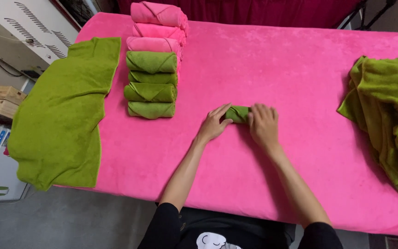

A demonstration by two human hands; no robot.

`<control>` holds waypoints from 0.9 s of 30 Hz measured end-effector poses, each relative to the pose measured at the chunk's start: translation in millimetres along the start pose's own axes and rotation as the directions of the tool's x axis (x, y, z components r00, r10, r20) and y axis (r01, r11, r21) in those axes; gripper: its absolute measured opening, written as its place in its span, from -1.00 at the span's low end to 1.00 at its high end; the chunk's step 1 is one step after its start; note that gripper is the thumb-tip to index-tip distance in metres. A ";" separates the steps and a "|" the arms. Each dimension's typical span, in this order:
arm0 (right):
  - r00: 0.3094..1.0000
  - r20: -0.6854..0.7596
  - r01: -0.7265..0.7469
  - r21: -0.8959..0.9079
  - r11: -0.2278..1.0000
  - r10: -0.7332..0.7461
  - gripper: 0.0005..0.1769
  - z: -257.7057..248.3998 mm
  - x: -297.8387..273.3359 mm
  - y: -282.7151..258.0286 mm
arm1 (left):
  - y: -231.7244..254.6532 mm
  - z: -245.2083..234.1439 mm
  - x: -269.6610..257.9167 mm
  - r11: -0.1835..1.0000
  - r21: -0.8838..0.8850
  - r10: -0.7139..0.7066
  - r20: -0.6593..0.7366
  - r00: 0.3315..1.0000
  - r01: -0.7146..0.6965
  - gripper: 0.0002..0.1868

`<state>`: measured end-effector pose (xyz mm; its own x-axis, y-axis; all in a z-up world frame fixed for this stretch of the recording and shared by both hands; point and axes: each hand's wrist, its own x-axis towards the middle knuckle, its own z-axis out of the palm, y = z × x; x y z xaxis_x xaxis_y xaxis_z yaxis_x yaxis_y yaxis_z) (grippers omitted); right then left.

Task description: Folding and smoothing green towels into decorative shapes on a massage table.

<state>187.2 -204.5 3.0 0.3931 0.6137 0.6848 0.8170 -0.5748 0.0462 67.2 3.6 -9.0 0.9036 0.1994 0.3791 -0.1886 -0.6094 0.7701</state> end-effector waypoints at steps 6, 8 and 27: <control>0.997 0.067 -0.046 0.057 0.997 0.042 -0.21 -13.2 -7.9 -50.4 | 2.3 -0.9 -1.8 0.994 -0.074 -0.081 -0.079 0.994 0.075 -0.30; 0.993 0.105 -0.066 0.080 0.995 0.058 -0.15 -6.0 -6.2 -47.5 | 7.5 -5.2 -2.7 0.990 -0.097 -0.114 -0.134 0.984 0.102 -0.33; 0.981 0.175 -0.096 0.099 0.990 0.078 -0.01 27.5 5.4 -22.5 | 11.7 15.7 24.7 0.945 0.264 0.251 -0.208 0.945 -0.193 -0.69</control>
<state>182.6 -173.4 -14.3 0.5234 0.6522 0.5484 0.8131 -0.5747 -0.0925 93.3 -10.7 1.3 0.7270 0.1949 0.6583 -0.2512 -0.8169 0.5192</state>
